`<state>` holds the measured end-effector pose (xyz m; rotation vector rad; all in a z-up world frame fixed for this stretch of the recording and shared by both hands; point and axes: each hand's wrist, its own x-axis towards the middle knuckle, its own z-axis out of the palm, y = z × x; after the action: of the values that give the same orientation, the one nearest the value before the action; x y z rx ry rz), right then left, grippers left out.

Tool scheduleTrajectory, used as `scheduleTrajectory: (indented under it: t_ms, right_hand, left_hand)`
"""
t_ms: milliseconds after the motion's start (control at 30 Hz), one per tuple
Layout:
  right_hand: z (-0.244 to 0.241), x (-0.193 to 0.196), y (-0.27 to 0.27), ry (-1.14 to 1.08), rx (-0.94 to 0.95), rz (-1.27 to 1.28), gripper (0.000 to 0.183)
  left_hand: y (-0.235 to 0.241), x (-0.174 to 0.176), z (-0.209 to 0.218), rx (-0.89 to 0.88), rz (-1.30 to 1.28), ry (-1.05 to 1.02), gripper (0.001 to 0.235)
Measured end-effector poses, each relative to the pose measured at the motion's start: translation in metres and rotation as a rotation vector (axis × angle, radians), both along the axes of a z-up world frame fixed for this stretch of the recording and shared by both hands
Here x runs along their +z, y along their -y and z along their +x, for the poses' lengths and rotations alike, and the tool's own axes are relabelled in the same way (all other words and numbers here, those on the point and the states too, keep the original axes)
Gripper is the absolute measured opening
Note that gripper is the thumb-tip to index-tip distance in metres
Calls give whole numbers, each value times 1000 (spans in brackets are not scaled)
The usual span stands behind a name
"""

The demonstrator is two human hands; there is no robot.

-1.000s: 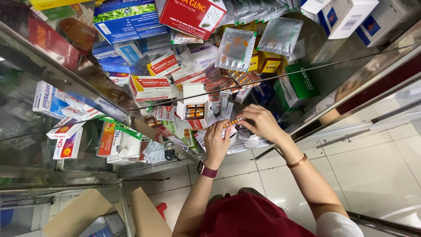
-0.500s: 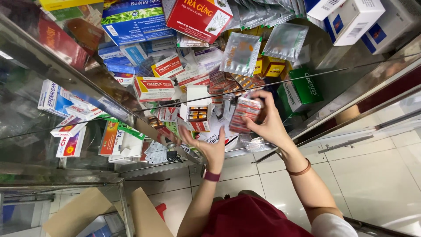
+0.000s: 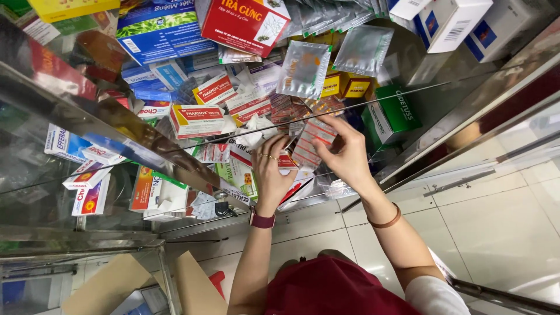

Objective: Checking the contents of a medicine box inside a display cabinet.

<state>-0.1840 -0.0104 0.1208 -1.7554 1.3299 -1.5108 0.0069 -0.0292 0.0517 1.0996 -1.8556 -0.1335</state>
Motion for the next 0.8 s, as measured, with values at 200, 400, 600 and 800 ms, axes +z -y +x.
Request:
scheduleTrajectory:
  t_ms: [200, 400, 600, 800]
  right_hand:
    - [-4, -22, 7, -29, -69, 44, 49]
    - [1, -19, 3, 7, -104, 9, 48]
    - [-2, -40, 11, 150, -3, 45, 49]
    - [-2, -42, 10, 260, 109, 118, 51]
  left_hand:
    - [5, -2, -2, -89, 59, 28, 75]
    - [11, -11, 1, -157, 65, -68, 74]
    - [10, -8, 5, -208, 61, -117, 75]
    - [9, -12, 8, -209, 73, -147, 76]
